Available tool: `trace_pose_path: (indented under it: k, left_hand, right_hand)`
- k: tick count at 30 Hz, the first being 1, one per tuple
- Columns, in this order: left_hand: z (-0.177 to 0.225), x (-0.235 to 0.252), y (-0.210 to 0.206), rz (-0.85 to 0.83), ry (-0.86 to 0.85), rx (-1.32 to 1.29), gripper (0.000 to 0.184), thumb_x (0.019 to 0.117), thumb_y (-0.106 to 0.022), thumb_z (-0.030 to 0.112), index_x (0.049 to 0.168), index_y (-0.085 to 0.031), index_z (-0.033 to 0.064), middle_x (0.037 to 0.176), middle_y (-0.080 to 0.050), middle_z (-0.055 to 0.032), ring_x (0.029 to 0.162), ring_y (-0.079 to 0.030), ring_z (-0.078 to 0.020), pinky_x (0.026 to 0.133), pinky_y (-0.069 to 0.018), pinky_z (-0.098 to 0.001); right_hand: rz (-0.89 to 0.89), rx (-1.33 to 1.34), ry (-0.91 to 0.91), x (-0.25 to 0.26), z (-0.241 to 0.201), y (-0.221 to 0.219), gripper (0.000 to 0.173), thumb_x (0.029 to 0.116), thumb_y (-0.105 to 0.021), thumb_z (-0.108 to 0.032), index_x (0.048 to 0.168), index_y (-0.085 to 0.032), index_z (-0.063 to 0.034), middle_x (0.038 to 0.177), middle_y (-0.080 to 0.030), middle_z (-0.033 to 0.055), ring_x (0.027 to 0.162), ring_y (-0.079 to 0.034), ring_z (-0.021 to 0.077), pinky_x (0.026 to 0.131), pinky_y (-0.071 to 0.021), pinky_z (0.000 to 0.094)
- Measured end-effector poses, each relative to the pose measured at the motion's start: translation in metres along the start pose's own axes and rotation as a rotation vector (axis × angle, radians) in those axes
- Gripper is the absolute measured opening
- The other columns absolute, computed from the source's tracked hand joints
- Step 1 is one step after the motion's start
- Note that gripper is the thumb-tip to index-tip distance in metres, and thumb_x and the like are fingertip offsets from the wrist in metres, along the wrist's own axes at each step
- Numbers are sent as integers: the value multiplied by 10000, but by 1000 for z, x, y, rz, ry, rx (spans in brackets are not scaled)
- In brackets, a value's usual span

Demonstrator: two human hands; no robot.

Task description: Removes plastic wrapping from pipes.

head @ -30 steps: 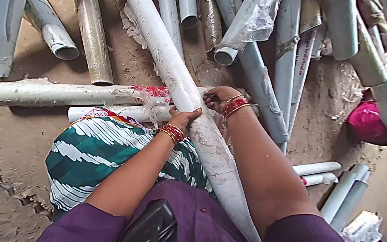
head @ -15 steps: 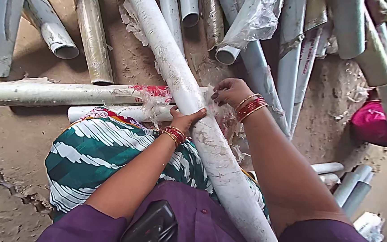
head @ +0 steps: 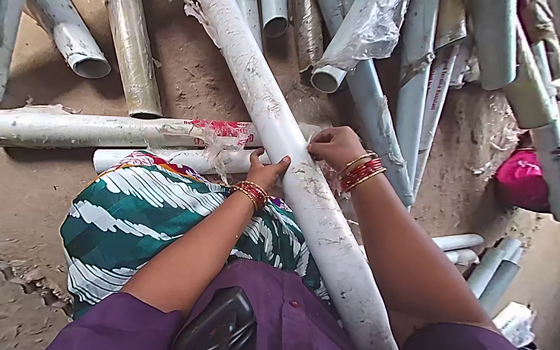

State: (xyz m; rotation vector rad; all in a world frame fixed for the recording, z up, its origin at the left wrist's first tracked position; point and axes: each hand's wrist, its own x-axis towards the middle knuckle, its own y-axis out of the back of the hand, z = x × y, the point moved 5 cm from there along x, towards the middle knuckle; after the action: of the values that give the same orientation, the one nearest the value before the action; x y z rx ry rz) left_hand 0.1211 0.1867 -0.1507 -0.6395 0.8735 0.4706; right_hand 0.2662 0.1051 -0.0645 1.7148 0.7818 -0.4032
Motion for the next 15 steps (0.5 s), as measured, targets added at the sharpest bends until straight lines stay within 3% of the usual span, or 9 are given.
trace_pose_path:
  k: [5,9,12,15]
  left_hand:
    - [0,1,0,1,6,25,869,944,-768,250,1585,-214,61,1378,-549,-313,1117,-655,-360,930,-548,-472]
    - [0,2,1,-3,10,65,885,939,-772,287,1587,-214,59,1402,-531,-313,1117,-648,-364,923,-547,-475]
    - [-1,2,1,-7,3,76,894,934,-778,303,1585,-219,50,1397,-536,-313,1133,-645,-368,948,-542,-484]
    - [-1,3,0,-25,-6,57,852,949,-761,290,1577,-236,51,1389,-547,-297,1146,-640,-356,945,-540,-482]
  right_hand:
    - [-43,-63,-51,-10,-3,7,171,929,-750,-154,927,-734,17,862,-689,161,791,-623,259,766,-479,517]
    - [-44,-189,-72,-13,-7,8,168,920,-744,-137,925,-734,30,901,-695,218,848,-648,347,789,-481,589]
    - [-35,-255,-105,-18,-8,11,196,942,-707,-141,988,-728,49,984,-696,266,959,-658,419,848,-471,634]
    - [-11,-174,-49,-28,-7,9,206,959,-715,-195,1004,-761,1,968,-723,207,919,-673,351,843,-491,590]
